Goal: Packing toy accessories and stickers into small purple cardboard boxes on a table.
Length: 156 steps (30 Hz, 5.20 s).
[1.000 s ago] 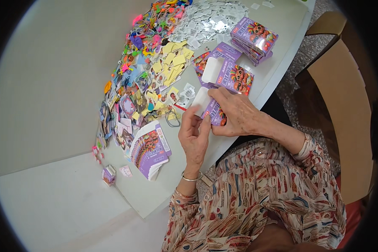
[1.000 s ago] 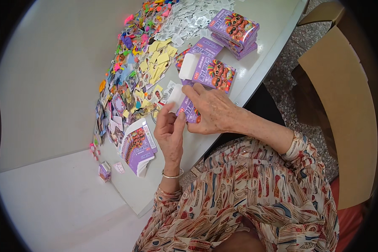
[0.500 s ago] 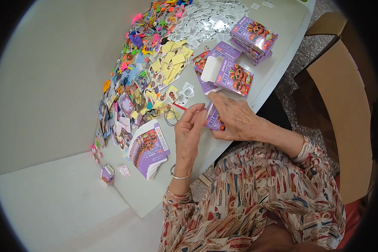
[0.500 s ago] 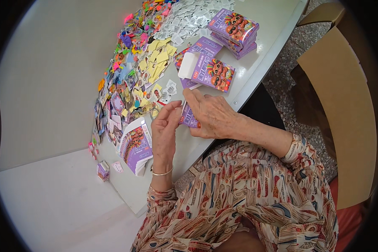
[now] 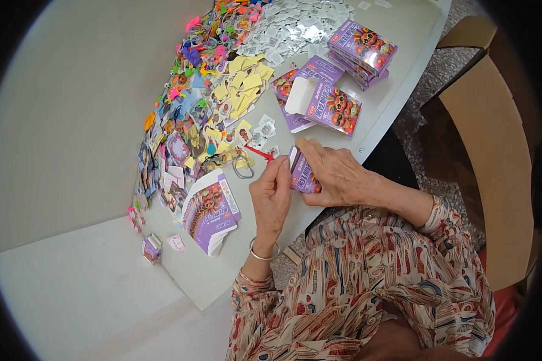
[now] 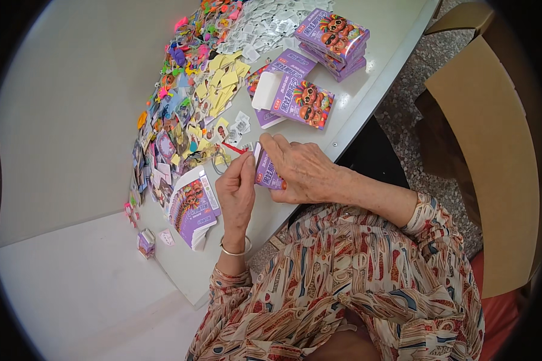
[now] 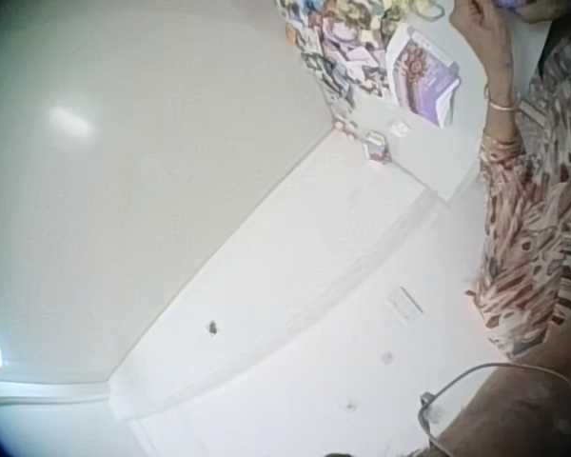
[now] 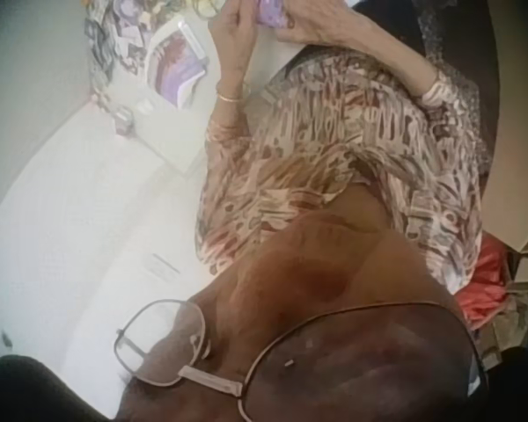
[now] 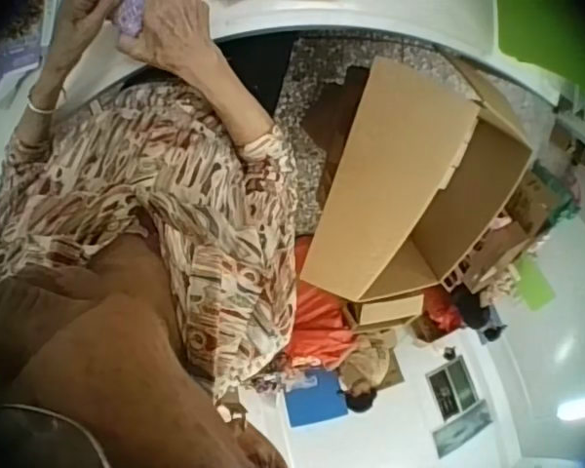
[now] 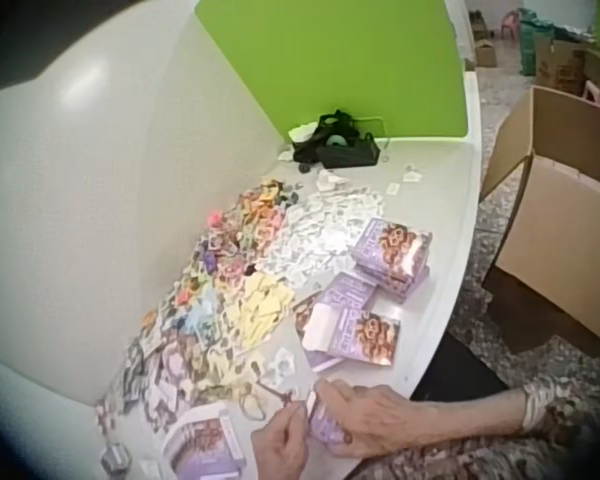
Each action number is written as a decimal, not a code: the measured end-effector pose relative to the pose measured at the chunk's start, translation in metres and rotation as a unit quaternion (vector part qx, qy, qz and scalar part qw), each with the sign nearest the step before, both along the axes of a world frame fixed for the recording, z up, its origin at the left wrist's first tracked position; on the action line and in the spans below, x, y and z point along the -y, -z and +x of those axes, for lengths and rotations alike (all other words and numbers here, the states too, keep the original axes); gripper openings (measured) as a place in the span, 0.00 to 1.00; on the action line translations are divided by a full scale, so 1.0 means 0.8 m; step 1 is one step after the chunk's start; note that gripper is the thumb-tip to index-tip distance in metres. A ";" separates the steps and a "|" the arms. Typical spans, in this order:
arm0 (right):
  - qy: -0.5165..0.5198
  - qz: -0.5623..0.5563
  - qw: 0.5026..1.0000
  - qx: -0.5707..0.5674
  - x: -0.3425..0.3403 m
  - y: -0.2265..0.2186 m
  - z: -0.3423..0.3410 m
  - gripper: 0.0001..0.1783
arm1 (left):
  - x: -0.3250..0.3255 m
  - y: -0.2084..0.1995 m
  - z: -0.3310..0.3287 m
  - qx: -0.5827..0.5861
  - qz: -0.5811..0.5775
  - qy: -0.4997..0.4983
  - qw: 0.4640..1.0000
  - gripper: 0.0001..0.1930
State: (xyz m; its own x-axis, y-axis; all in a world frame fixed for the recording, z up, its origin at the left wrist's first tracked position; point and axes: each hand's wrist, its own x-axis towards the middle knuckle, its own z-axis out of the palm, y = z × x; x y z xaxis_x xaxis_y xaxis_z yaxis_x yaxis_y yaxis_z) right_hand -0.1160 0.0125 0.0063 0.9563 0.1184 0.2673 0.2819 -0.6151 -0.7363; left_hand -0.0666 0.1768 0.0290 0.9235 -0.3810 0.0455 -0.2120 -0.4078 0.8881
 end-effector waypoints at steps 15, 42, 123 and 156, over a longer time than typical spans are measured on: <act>0.004 0.027 0.999 0.029 -0.006 0.009 -0.005 0.46 | 0.003 -0.019 -0.035 0.126 0.118 0.060 0.983 0.15; 0.008 -0.002 1.000 -0.007 -0.010 0.007 -0.007 0.40 | -0.005 -0.012 -0.047 -0.091 -0.061 0.000 0.994 0.19; 0.121 -0.048 0.991 0.023 0.063 -0.003 -0.041 0.43 | -0.046 0.026 0.096 0.204 0.192 0.207 0.937 0.12; 0.118 -0.114 0.985 0.056 0.021 -0.007 -0.033 0.42 | -0.001 -0.073 0.021 0.413 0.191 0.195 0.869 0.10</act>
